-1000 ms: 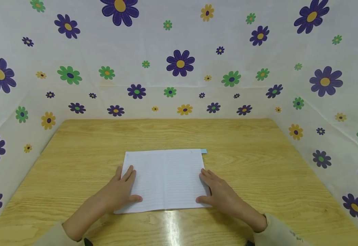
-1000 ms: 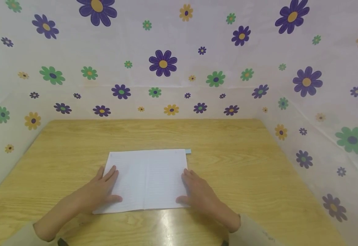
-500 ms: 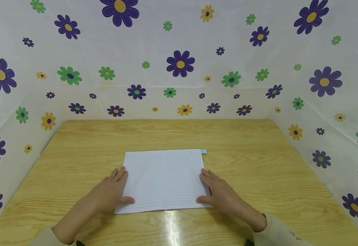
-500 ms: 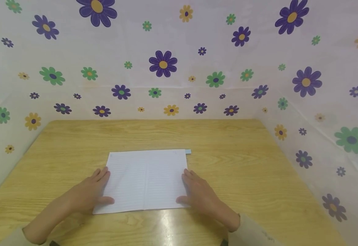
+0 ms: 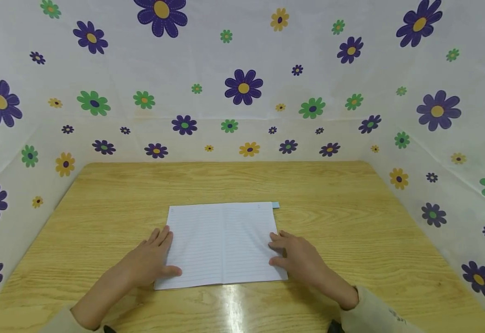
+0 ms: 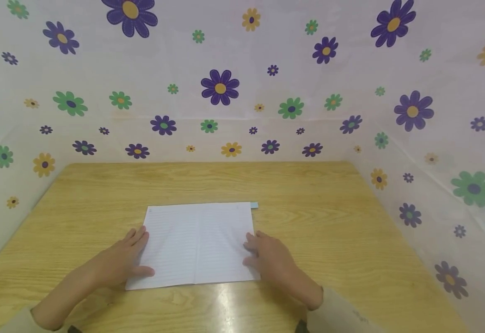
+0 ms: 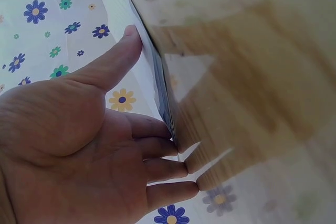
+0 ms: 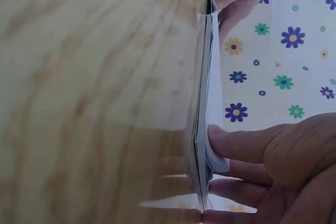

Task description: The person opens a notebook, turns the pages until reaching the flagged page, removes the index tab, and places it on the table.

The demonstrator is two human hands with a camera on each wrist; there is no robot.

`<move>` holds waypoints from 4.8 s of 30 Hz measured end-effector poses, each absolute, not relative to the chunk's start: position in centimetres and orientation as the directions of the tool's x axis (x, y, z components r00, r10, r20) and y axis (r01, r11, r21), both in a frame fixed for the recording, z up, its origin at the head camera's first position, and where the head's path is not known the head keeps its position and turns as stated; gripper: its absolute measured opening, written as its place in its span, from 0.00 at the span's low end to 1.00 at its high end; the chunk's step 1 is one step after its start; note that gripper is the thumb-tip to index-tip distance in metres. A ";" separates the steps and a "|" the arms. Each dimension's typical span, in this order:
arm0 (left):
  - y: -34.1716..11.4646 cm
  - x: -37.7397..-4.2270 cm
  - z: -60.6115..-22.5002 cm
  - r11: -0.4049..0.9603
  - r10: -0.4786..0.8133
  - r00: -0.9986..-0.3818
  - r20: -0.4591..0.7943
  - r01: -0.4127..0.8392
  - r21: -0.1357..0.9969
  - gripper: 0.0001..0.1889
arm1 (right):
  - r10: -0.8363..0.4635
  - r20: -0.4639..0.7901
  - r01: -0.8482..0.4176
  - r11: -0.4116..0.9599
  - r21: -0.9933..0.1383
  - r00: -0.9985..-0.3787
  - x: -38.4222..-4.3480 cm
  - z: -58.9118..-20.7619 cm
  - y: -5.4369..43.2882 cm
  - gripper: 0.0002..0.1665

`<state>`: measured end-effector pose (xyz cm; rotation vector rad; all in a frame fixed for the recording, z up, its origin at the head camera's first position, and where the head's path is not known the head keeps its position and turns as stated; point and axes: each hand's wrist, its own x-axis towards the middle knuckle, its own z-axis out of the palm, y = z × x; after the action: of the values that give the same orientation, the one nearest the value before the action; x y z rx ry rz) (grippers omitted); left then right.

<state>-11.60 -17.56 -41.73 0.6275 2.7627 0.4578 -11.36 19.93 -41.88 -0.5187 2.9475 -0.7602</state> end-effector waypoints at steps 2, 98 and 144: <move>-17.6 -11.6 -41.7 0.856 0.457 -0.869 -0.191 0.371 0.360 0.54 | -0.314 0.058 -0.301 0.813 -0.499 -0.947 -11.5 -41.9 19.9 0.21; -18.0 -12.5 -41.2 0.862 0.437 -0.870 -0.230 0.333 0.381 0.48 | -0.205 -0.073 0.076 -0.009 -0.997 -0.976 -12.0 -41.2 14.7 0.29; -9.8 -13.0 -37.1 0.650 0.561 -0.820 0.111 0.520 0.554 0.49 | -0.389 -0.013 0.036 -0.052 -0.998 -0.921 -11.3 -40.8 11.9 0.29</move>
<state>-12.97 -9.76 -37.12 0.9149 2.7893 0.9028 -11.29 11.85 -40.80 -0.3780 1.9328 -2.0498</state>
